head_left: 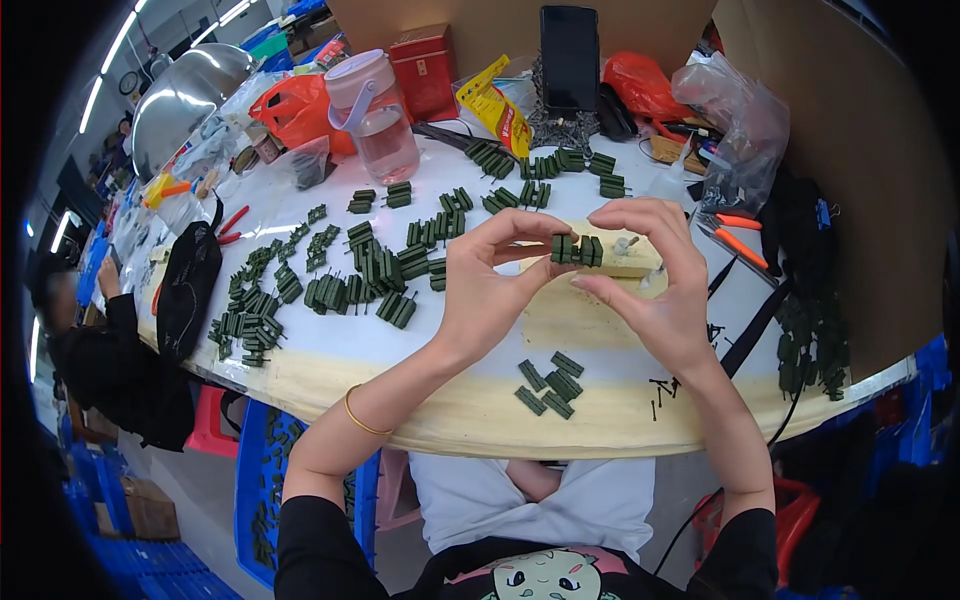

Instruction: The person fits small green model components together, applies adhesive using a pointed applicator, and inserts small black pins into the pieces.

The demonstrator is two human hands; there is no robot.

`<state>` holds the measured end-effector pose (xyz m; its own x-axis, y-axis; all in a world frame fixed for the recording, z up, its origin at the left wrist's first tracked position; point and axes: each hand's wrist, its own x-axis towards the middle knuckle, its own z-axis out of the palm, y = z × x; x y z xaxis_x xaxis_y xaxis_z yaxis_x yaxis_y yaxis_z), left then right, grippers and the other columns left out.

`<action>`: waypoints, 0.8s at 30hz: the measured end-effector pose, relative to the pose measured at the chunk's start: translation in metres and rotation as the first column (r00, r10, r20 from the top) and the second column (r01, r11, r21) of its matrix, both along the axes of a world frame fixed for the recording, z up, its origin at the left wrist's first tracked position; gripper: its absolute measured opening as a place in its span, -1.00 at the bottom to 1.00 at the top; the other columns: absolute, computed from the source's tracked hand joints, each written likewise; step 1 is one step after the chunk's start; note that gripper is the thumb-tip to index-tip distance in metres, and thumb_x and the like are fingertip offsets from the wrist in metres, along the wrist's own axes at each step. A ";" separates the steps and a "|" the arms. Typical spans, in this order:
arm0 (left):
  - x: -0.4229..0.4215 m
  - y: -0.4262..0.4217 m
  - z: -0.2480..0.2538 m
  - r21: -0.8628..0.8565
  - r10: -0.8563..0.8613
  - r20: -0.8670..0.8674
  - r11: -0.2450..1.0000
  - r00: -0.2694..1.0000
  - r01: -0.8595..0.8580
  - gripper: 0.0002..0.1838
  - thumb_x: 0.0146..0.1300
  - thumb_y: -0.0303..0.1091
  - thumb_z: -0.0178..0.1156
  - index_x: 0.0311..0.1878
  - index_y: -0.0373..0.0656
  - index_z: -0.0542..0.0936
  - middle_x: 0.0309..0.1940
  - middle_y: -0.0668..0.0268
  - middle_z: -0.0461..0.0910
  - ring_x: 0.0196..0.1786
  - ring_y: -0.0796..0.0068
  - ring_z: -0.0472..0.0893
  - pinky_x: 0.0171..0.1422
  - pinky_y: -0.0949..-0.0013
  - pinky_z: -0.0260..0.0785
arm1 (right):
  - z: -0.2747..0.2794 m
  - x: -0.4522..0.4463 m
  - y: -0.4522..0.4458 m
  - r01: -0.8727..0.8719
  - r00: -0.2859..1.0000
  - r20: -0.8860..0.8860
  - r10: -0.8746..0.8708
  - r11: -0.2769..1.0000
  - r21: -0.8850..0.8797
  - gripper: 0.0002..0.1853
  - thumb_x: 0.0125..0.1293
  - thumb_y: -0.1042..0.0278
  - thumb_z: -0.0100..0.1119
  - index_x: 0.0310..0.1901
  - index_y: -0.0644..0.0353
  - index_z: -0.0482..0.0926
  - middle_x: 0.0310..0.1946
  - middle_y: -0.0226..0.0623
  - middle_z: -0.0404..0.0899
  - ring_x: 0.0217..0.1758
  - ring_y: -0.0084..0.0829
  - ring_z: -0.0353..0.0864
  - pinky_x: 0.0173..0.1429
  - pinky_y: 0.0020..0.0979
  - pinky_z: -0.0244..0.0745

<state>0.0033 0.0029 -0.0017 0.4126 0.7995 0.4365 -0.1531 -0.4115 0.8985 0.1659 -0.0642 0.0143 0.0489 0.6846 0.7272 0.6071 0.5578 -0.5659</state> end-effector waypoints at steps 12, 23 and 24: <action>-0.001 -0.002 -0.003 0.047 -0.013 -0.002 0.999 1.000 0.013 -0.72 0.02 -0.65 0.32 -0.15 -0.23 0.67 -0.27 0.32 0.68 -0.21 0.56 0.62 0.13 0.43 0.52 | -0.002 0.002 0.002 -0.043 0.999 0.020 0.043 0.999 0.006 -0.68 -0.07 0.53 0.48 -0.21 0.14 0.66 -0.12 -0.36 0.61 0.04 -0.36 0.44 0.19 -0.32 0.34; -0.003 -0.003 -0.004 0.072 -0.022 0.001 0.997 1.000 0.022 -0.71 0.01 -0.65 0.34 -0.13 -0.24 0.67 -0.25 0.31 0.69 -0.21 0.54 0.63 0.14 0.42 0.53 | -0.003 0.003 -0.001 -0.096 0.995 -0.003 0.096 0.994 0.045 -0.69 -0.10 0.58 0.48 -0.24 0.14 0.67 -0.19 -0.39 0.63 -0.02 -0.38 0.46 0.15 -0.35 0.37; -0.003 -0.003 -0.004 0.077 -0.023 -0.002 0.997 1.000 0.023 -0.71 0.01 -0.65 0.34 -0.13 -0.25 0.67 -0.25 0.31 0.69 -0.20 0.54 0.63 0.14 0.42 0.53 | -0.003 0.003 -0.001 -0.100 0.995 -0.004 0.100 0.994 0.050 -0.68 -0.11 0.59 0.48 -0.25 0.14 0.67 -0.20 -0.39 0.63 -0.03 -0.38 0.46 0.14 -0.35 0.38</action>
